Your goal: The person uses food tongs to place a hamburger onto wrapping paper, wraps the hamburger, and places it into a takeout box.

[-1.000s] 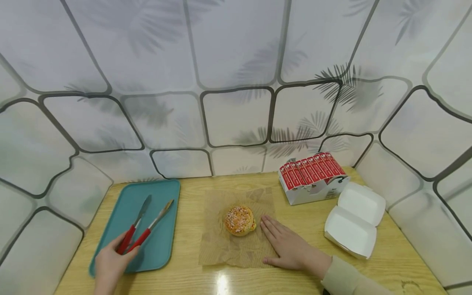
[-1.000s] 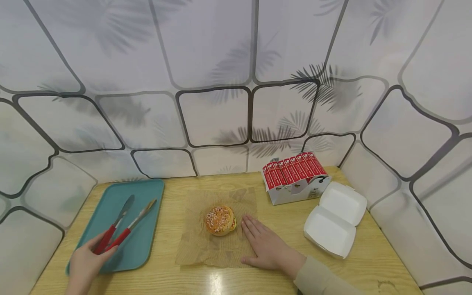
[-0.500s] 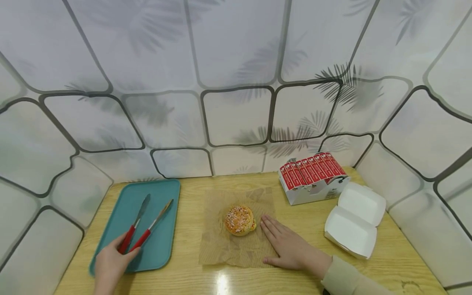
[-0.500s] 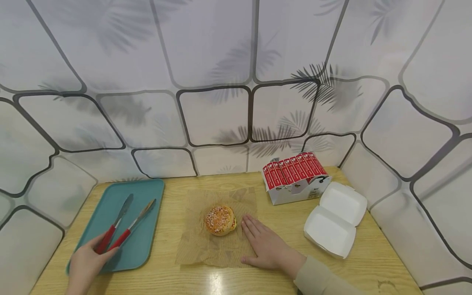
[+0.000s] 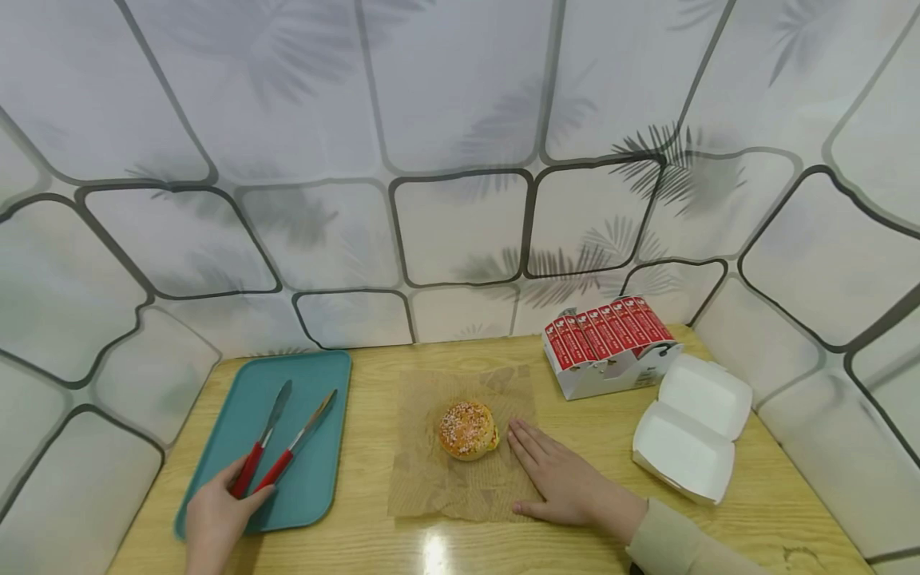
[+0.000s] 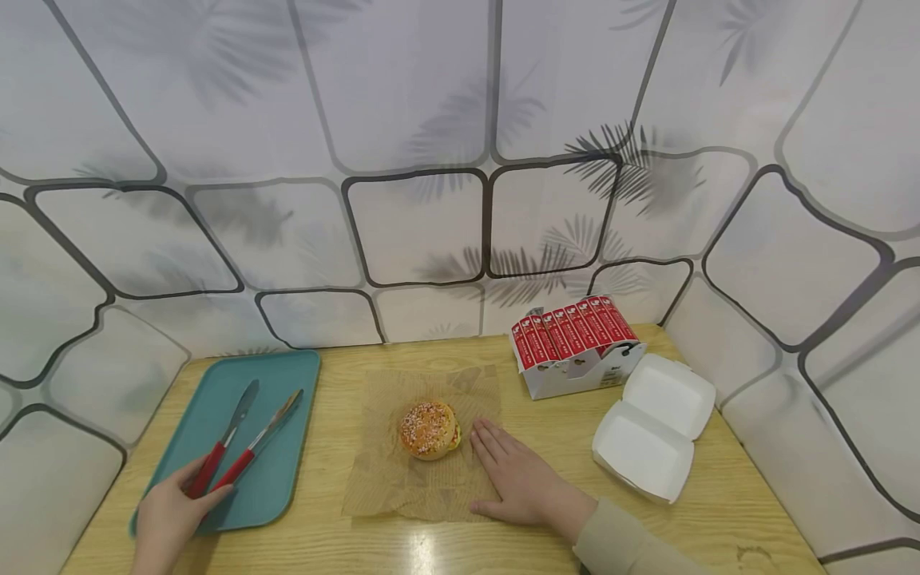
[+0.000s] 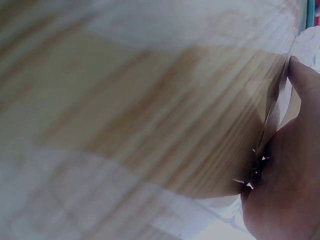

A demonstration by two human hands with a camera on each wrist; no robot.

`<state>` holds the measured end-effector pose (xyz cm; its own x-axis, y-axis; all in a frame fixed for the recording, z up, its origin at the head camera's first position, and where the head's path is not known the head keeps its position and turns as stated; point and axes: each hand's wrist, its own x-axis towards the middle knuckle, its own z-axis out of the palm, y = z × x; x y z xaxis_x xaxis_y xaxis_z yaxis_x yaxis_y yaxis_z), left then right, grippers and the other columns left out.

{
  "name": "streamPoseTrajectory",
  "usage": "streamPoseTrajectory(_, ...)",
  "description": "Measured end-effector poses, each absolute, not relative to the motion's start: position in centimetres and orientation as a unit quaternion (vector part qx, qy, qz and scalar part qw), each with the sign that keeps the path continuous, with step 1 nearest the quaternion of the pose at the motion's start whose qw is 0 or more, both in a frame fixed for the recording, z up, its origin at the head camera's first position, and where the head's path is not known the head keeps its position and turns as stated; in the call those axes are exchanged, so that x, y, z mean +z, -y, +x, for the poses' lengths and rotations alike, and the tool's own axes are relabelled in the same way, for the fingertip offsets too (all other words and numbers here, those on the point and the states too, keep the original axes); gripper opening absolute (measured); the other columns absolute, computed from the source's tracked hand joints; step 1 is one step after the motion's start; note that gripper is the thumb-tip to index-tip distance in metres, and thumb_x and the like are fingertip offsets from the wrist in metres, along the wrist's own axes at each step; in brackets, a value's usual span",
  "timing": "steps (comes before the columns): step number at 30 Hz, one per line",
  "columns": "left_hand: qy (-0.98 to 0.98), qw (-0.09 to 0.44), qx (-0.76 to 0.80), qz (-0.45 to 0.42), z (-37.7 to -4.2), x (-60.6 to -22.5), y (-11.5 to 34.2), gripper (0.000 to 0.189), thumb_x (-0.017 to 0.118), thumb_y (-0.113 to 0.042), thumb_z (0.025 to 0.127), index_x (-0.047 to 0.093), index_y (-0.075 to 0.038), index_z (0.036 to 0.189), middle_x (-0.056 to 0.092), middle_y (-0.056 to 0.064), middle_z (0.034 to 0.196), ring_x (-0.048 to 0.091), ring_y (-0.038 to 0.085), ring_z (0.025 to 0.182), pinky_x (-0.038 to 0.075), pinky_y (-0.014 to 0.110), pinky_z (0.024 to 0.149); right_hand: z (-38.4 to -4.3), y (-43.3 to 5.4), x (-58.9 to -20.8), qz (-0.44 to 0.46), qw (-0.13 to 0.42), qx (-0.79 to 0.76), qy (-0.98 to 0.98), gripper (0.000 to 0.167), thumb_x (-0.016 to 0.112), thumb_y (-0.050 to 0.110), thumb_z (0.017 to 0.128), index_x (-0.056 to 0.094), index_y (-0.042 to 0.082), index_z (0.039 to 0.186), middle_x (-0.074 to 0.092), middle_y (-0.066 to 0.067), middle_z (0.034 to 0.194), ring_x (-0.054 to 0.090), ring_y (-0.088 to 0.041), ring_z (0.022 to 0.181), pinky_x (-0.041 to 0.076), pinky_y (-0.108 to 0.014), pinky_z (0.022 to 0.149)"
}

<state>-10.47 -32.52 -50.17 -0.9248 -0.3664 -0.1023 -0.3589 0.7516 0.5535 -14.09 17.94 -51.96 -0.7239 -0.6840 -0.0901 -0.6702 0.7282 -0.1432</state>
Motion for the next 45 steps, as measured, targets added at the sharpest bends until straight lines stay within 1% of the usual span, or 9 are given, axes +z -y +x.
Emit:
streamPoseTrajectory(9, 0.923, 0.012, -0.323, 0.21, -10.4, -50.3, 32.6, 0.066, 0.081, -0.02, 0.092, 0.057, 0.014, 0.143, 0.062, 0.04, 0.136, 0.061, 0.057, 0.123, 0.057, 0.063, 0.098, -14.2, -18.1, -52.5, -0.369, 0.056, -0.058, -0.926, 0.1, 0.047, 0.071, 0.103, 0.029, -0.005, 0.165, 0.023, -0.025, 0.175, 0.026, -0.041, 0.162, 0.036, -0.052, 0.13)
streamPoseTrajectory(17, 0.91, 0.059, -0.339, 0.23, -10.3, -50.2, 32.3, 0.05, 0.075, -0.016, 0.097, 0.063, 0.013, 0.136, 0.066, 0.037, 0.132, 0.066, 0.053, 0.121, 0.064, 0.054, 0.089, -14.3, -18.1, -52.5, -0.367, 0.06, -0.042, -0.927, 0.1, 0.046, 0.072, 0.103, 0.029, -0.004, 0.165, 0.023, -0.024, 0.175, 0.025, -0.04, 0.163, 0.036, -0.051, 0.13)
streamPoseTrajectory(20, 0.905, 0.076, -0.347, 0.234, -10.3, -50.1, 32.3, 0.047, 0.074, -0.015, 0.098, 0.064, 0.013, 0.135, 0.068, 0.035, 0.132, 0.068, 0.051, 0.12, 0.067, 0.034, 0.078, -14.2, -18.0, -52.4, -0.368, 0.06, -0.042, -0.927, 0.1, 0.047, 0.071, 0.103, 0.029, -0.004, 0.165, 0.023, -0.025, 0.175, 0.026, -0.04, 0.163, 0.036, -0.051, 0.13)
streamPoseTrajectory(23, 0.901, 0.097, -0.355, 0.228, -10.2, -49.8, 32.2, 0.044, 0.075, -0.012, 0.098, 0.066, 0.013, 0.133, 0.069, 0.035, 0.13, 0.069, 0.051, 0.119, 0.056, 0.008, 0.065, -14.2, -18.0, -52.3, -0.368, 0.06, -0.043, -0.927, 0.1, 0.047, 0.071, 0.103, 0.029, -0.005, 0.165, 0.023, -0.025, 0.175, 0.026, -0.04, 0.163, 0.036, -0.051, 0.13)
streamPoseTrajectory(26, 0.903, 0.114, -0.349, 0.222, -10.3, -49.4, 31.9, 0.042, 0.075, -0.011, 0.098, 0.067, 0.011, 0.132, 0.07, 0.034, 0.129, 0.071, 0.05, 0.117, 0.047, 0.001, 0.061, -14.1, -18.0, -52.2, -0.368, 0.058, -0.042, -0.927, 0.1, 0.048, 0.071, 0.103, 0.03, -0.005, 0.164, 0.024, -0.025, 0.174, 0.027, -0.04, 0.162, 0.036, -0.051, 0.13)
streamPoseTrajectory(29, 0.905, 0.116, -0.341, 0.225, -10.5, -49.1, 31.5, 0.04, 0.074, -0.013, 0.099, 0.068, 0.009, 0.132, 0.071, 0.032, 0.128, 0.072, 0.048, 0.115, 0.053, 0.008, 0.062, -14.1, -18.0, -52.2, -0.367, 0.059, -0.042, -0.927, 0.1, 0.048, 0.071, 0.102, 0.03, -0.005, 0.164, 0.024, -0.025, 0.174, 0.026, -0.04, 0.162, 0.036, -0.051, 0.13)
streamPoseTrajectory(31, 0.905, 0.118, -0.343, 0.221, -10.6, -48.9, 31.2, 0.038, 0.074, -0.012, 0.099, 0.069, 0.009, 0.131, 0.072, 0.032, 0.126, 0.072, 0.048, 0.114, 0.06, 0.018, 0.067, -14.2, -18.0, -52.2, -0.367, 0.061, -0.043, -0.927, 0.1, 0.048, 0.071, 0.103, 0.03, -0.005, 0.164, 0.023, -0.025, 0.175, 0.026, -0.04, 0.162, 0.036, -0.051, 0.13)
streamPoseTrajectory(35, 0.907, 0.122, -0.347, 0.202, -10.9, -48.5, 30.6, 0.035, 0.074, -0.01, 0.098, 0.071, 0.008, 0.128, 0.074, 0.031, 0.123, 0.073, 0.048, 0.111, 0.064, 0.024, 0.07, -14.2, -18.0, -52.3, -0.365, 0.066, -0.045, -0.928, 0.099, 0.048, 0.071, 0.103, 0.029, -0.004, 0.165, 0.022, -0.024, 0.175, 0.025, -0.04, 0.163, 0.035, -0.051, 0.13)
streamPoseTrajectory(45, 0.907, 0.126, -0.364, 0.172, -11.7, -48.8, 28.3, 0.031, 0.074, -0.009, 0.098, 0.073, 0.005, 0.126, 0.076, 0.028, 0.12, 0.077, 0.04, 0.101, 0.057, 0.013, 0.065, -14.2, -18.0, -52.4, -0.363, 0.069, -0.046, -0.928, 0.099, 0.047, 0.071, 0.103, 0.028, -0.003, 0.166, 0.022, -0.023, 0.176, 0.025, -0.039, 0.163, 0.035, -0.051, 0.131)
